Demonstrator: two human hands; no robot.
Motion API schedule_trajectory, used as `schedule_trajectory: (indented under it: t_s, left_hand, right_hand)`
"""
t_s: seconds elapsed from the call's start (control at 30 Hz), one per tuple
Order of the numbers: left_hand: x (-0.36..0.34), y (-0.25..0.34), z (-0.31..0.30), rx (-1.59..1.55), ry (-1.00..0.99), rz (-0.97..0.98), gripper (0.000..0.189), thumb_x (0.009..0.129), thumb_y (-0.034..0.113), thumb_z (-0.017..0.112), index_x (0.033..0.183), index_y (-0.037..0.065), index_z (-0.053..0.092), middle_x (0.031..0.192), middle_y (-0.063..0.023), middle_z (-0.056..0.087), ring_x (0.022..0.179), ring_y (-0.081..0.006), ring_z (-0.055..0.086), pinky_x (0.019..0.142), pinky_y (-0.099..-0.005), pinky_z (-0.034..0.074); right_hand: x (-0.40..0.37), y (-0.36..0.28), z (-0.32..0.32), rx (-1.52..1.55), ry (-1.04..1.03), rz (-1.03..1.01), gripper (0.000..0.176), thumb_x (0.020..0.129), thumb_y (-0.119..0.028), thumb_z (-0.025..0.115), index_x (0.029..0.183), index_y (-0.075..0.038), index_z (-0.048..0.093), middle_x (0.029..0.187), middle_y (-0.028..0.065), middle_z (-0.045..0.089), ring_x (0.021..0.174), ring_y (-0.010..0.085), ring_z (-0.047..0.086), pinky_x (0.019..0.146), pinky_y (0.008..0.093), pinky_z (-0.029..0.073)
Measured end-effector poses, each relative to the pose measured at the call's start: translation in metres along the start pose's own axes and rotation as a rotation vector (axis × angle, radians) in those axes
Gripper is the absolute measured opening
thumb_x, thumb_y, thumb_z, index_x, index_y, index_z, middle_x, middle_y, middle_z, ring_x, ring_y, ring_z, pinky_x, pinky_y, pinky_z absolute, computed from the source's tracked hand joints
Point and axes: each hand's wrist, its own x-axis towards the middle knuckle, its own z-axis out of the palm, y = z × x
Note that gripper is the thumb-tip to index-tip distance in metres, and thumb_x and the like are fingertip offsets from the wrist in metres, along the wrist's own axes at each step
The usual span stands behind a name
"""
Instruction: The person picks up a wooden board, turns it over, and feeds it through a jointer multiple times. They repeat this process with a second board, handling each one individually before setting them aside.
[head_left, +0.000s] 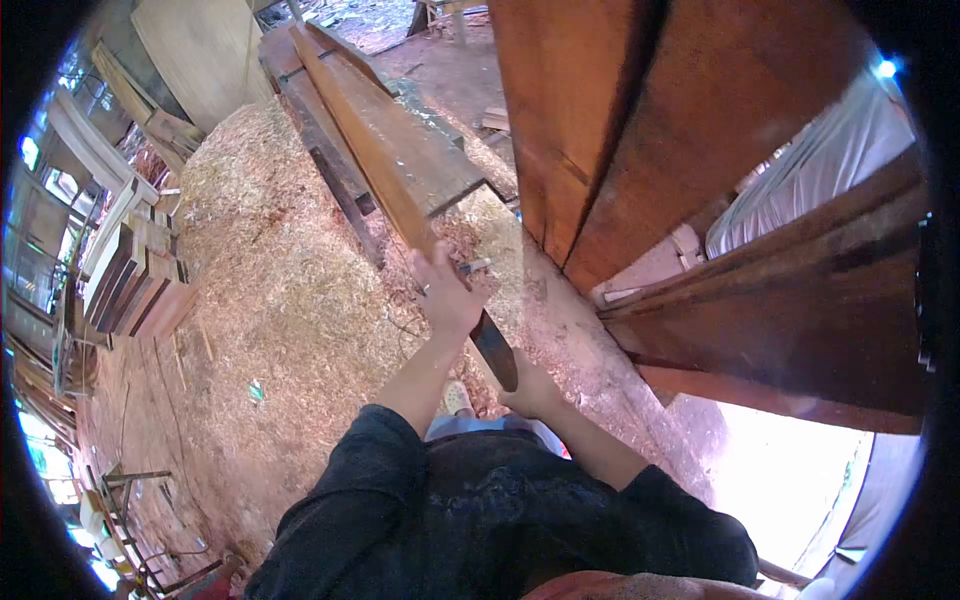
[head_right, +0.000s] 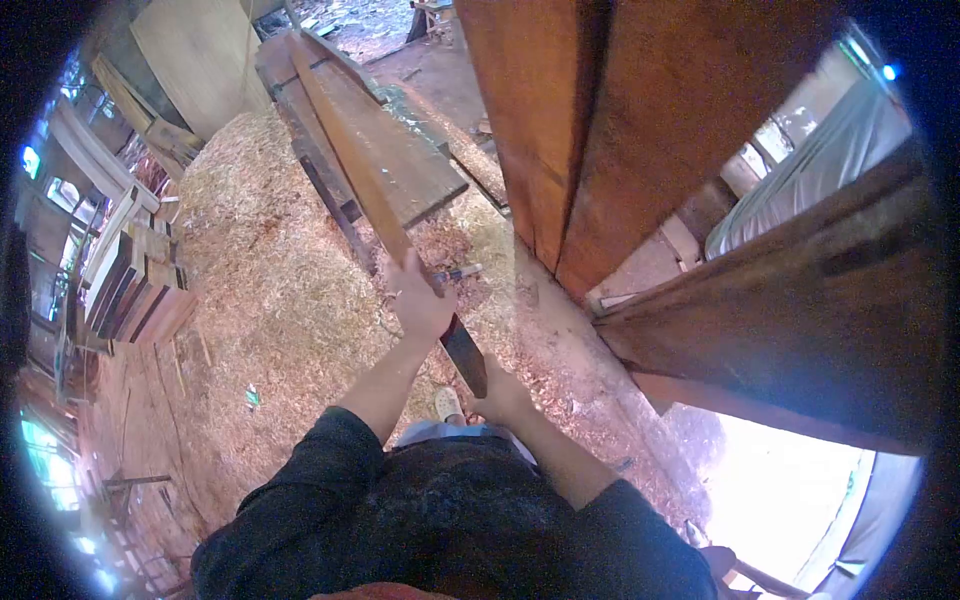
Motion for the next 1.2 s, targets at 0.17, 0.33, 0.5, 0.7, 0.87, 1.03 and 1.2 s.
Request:
schedule_trajectory:
  t_s: [0.17,0.33,0.5,0.7,0.87,1.03,1.2]
  left_hand:
    - [-0.06,0.046,0.013,0.213,-0.335,0.793,0.054,0.088,0.034,0.072,0.138,0.015,0.062,0.141,-0.0178,0.062,0.125,-0.0401,0.065,0.109,-0.0732,0.035]
    - [-0.118,0.12,-0.02,0.101,-1.006,1.115,0.024,0.089,0.027,0.068,0.11,0.016,0.07,0.106,-0.0064,0.075,0.108,-0.0337,0.071,0.112,-0.0683,0.035]
    - [-0.215,0.181,0.021,0.073,-1.047,1.389,0.028,0.08,0.026,0.073,0.102,0.009,0.068,0.091,-0.0122,0.074,0.096,-0.0357,0.074,0.096,-0.0554,0.053]
    - [-0.308,0.232,0.029,-0.052,-1.126,1.503,0.034,0.07,0.019,0.077,0.098,0.004,0.066,0.085,-0.0188,0.073,0.086,-0.0382,0.075,0.078,-0.0534,0.059]
    - [-0.318,0.25,0.005,-0.088,-1.186,1.408,0.028,0.073,0.022,0.081,0.094,0.005,0.074,0.086,-0.0185,0.075,0.086,-0.0389,0.076,0.08,-0.0518,0.06]
    - [-0.308,0.244,0.0,-0.208,-1.202,1.359,0.026,0.07,0.016,0.079,0.092,0.004,0.074,0.089,-0.0199,0.075,0.089,-0.039,0.076,0.081,-0.0519,0.06]
    - [-0.295,0.231,0.013,-0.322,-1.191,1.381,0.03,0.069,0.012,0.076,0.097,0.003,0.067,0.088,-0.018,0.072,0.088,-0.0404,0.074,0.08,-0.0541,0.058]
  right_hand:
    - [-0.079,0.101,-0.001,0.045,0.105,0.005,0.08,0.077,-0.029,0.08,0.144,-0.008,0.039,0.112,0.0326,0.07,0.105,0.0502,0.07,0.09,0.0571,0.057]
    - [-0.179,0.2,-0.01,0.067,0.105,0.026,0.08,0.079,-0.03,0.078,0.146,-0.01,0.039,0.116,0.0315,0.07,0.104,0.0515,0.07,0.09,0.0588,0.057]
    - [-0.283,0.275,-0.024,0.047,0.089,0.119,0.083,0.08,-0.031,0.079,0.151,-0.013,0.04,0.112,0.0327,0.071,0.106,0.0515,0.07,0.09,0.059,0.057]
    - [-0.372,0.324,-0.043,0.03,0.066,0.174,0.082,0.078,-0.03,0.082,0.151,-0.013,0.047,0.114,0.0296,0.072,0.107,0.0505,0.07,0.093,0.0553,0.057]
    - [-0.394,0.344,-0.034,0.032,0.213,0.075,0.08,0.075,-0.028,0.085,0.147,-0.014,0.054,0.121,0.0231,0.072,0.116,0.0426,0.068,0.101,0.0497,0.054]
    - [-0.384,0.331,-0.035,0.183,0.131,0.237,0.082,0.068,-0.012,0.082,0.145,-0.015,0.057,0.119,0.0183,0.074,0.113,0.0356,0.072,0.099,0.0431,0.057]
    - [-0.369,0.312,-0.035,0.233,0.188,0.2,0.069,0.069,-0.016,0.082,0.135,-0.007,0.066,0.127,0.0205,0.07,0.12,0.038,0.066,0.104,0.0457,0.052]
